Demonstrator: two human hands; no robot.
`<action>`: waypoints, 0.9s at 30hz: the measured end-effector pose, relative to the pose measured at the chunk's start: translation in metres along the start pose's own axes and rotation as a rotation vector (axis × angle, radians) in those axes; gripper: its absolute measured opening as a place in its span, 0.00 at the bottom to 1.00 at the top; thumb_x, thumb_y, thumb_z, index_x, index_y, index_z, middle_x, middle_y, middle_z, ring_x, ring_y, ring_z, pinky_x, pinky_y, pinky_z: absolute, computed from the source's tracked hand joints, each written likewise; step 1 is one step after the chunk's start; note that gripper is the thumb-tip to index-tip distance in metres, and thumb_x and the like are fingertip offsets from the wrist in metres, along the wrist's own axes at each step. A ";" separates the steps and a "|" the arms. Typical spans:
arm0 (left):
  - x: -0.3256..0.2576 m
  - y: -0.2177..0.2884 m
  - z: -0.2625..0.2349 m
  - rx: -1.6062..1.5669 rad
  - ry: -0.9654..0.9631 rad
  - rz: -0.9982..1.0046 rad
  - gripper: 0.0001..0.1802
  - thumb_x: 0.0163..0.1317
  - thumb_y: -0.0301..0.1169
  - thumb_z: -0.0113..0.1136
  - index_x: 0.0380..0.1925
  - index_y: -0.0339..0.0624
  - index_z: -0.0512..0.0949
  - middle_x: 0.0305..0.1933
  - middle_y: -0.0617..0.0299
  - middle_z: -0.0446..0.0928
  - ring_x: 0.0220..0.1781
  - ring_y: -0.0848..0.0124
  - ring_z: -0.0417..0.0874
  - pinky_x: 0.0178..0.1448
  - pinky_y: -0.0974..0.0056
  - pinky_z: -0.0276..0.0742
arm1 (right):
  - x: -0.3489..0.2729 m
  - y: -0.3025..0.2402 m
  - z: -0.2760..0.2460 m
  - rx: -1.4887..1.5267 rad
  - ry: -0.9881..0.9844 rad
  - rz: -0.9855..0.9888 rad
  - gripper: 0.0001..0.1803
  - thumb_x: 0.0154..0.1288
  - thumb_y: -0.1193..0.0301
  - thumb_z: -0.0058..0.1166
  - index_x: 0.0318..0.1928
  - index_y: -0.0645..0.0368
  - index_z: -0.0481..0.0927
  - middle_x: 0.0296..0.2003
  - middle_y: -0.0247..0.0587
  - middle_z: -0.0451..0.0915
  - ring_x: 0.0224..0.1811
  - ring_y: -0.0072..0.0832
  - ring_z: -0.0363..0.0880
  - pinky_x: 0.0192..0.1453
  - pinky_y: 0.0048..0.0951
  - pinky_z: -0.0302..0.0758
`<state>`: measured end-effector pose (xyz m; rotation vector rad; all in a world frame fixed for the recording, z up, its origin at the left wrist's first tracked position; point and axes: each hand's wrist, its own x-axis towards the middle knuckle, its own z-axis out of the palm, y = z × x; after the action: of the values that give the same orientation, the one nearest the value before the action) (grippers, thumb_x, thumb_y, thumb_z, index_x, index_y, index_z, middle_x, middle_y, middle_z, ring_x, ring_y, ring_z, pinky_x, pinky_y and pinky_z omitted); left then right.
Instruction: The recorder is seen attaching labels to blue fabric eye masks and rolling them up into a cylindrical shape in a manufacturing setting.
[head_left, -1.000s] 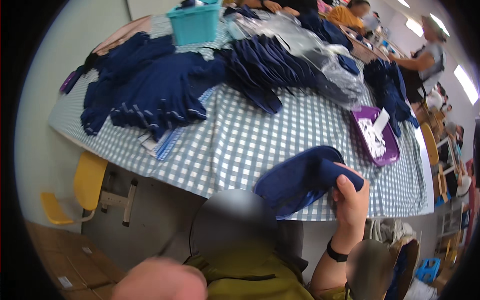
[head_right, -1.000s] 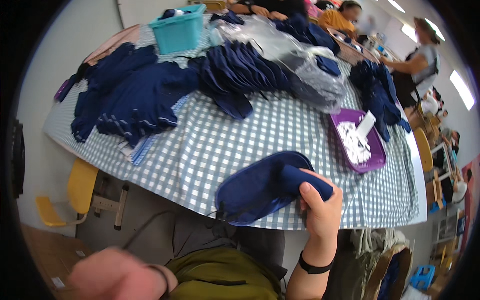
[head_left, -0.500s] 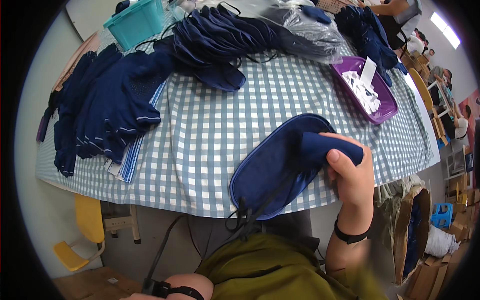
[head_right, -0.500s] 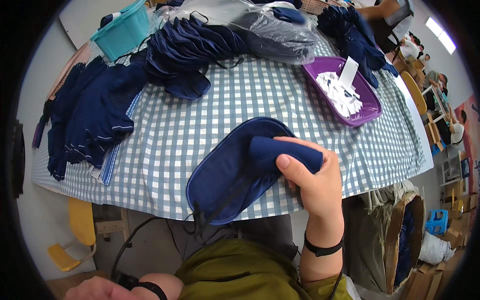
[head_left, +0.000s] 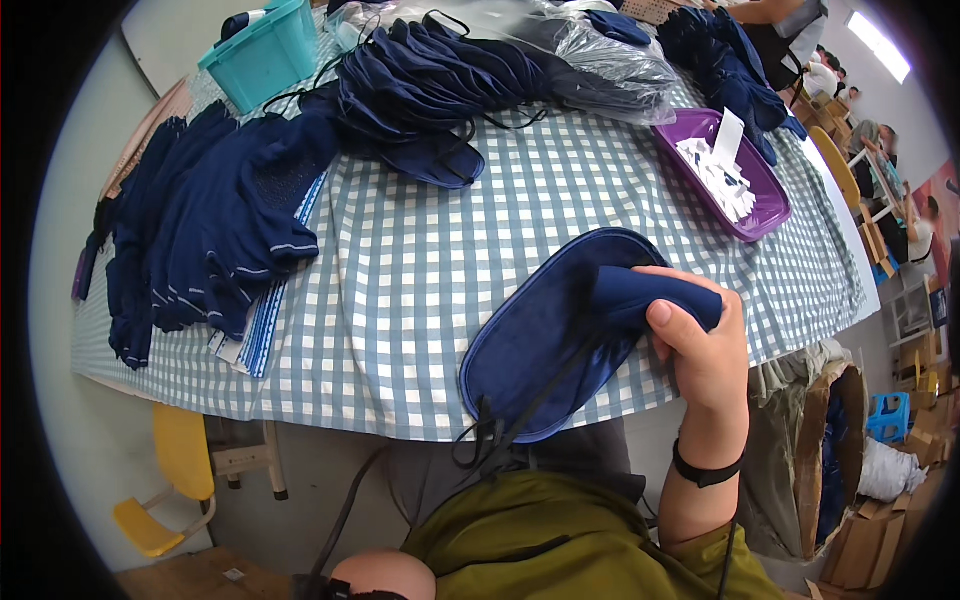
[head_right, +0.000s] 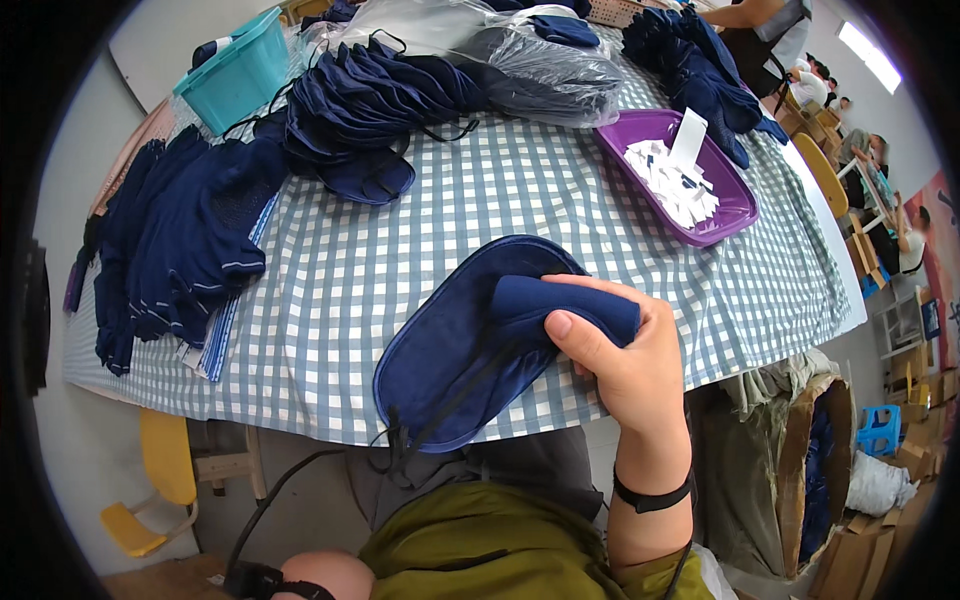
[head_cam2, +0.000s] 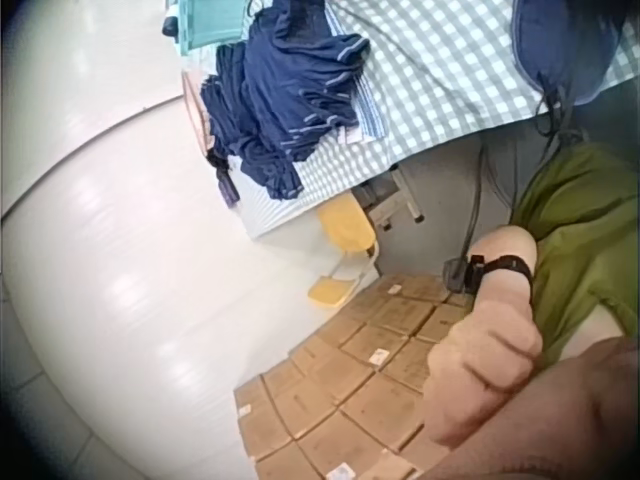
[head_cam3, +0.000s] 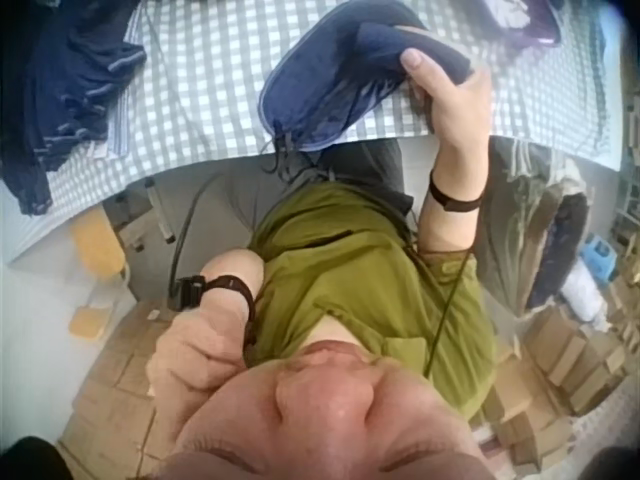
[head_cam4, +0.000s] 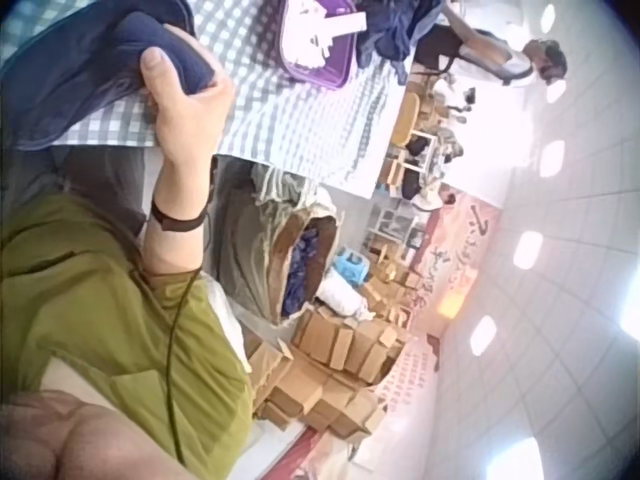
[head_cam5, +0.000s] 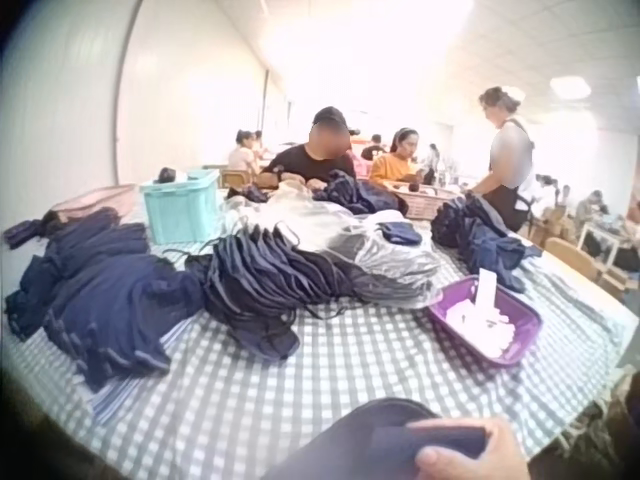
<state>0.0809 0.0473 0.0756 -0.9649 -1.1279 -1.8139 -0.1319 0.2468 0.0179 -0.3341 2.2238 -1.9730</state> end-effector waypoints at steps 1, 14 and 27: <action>-0.004 -0.008 -0.005 0.155 0.100 -0.183 0.10 0.62 0.30 0.57 0.22 0.49 0.68 0.18 0.72 0.66 0.17 0.81 0.68 0.22 0.73 0.64 | 0.000 0.001 -0.001 0.030 -0.003 -0.001 0.28 0.56 0.57 0.69 0.47 0.70 0.85 0.22 0.32 0.78 0.19 0.14 0.70 0.24 0.17 0.63; -0.031 -0.119 -0.023 1.416 -0.264 -0.699 0.17 0.51 0.34 0.74 0.38 0.44 0.78 0.37 0.61 0.74 0.39 0.60 0.75 0.44 0.56 0.72 | 0.003 0.003 -0.006 0.213 -0.050 -0.001 0.23 0.59 0.62 0.69 0.47 0.70 0.85 0.25 0.33 0.80 0.22 0.15 0.71 0.26 0.17 0.66; 0.000 -0.003 -0.019 0.703 0.494 -0.237 0.05 0.59 0.24 0.63 0.26 0.42 0.77 0.23 0.60 0.76 0.19 0.76 0.77 0.24 0.71 0.71 | 0.003 0.004 -0.006 0.157 -0.008 0.006 0.24 0.57 0.61 0.69 0.46 0.69 0.86 0.22 0.31 0.78 0.20 0.14 0.71 0.24 0.17 0.65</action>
<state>0.0749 0.0302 0.0682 0.0261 -1.4326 -1.5166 -0.1362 0.2520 0.0152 -0.3149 2.0460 -2.1222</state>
